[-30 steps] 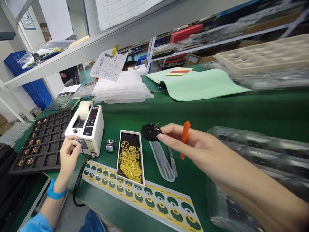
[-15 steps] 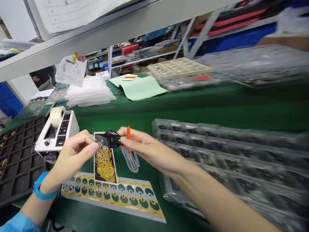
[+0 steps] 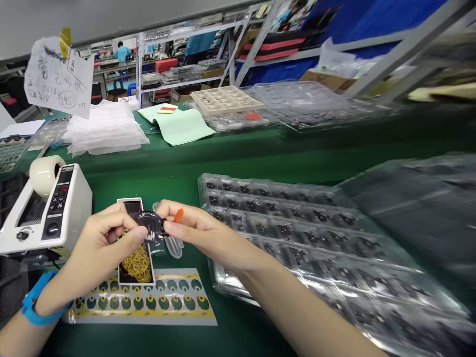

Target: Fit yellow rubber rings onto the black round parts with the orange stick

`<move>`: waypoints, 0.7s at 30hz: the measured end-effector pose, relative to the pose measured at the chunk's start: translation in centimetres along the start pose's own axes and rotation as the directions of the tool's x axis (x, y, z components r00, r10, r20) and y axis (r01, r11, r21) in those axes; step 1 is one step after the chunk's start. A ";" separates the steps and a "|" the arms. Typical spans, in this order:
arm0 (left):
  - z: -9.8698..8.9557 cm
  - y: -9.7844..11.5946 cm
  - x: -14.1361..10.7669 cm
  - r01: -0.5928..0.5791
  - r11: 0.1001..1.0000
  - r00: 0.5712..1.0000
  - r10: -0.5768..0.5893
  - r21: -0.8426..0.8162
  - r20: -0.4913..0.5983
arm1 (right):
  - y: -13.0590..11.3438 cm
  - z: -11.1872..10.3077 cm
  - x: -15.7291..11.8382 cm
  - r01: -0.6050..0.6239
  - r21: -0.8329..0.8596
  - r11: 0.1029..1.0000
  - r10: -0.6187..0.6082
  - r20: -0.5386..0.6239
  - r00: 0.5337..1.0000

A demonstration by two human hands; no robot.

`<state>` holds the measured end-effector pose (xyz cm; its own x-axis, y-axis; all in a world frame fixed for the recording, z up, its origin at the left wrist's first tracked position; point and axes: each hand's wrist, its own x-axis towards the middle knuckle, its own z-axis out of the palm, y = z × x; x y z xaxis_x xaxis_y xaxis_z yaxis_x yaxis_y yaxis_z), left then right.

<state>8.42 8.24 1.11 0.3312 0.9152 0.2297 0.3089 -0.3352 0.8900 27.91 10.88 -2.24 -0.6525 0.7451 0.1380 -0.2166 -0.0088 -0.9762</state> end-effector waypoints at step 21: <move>-0.1 -1.4 0.1 -0.039 0.898 0.982 0.115 0.437 -0.148 | 0.4 0.0 0.2 -0.038 -0.150 0.988 0.032 -0.044 0.999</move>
<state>7.90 8.80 -0.06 0.2292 0.8935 0.3862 0.6544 -0.4351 0.6184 27.72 11.04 -2.59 -0.6263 0.7732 0.0995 -0.0803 0.0629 -0.9948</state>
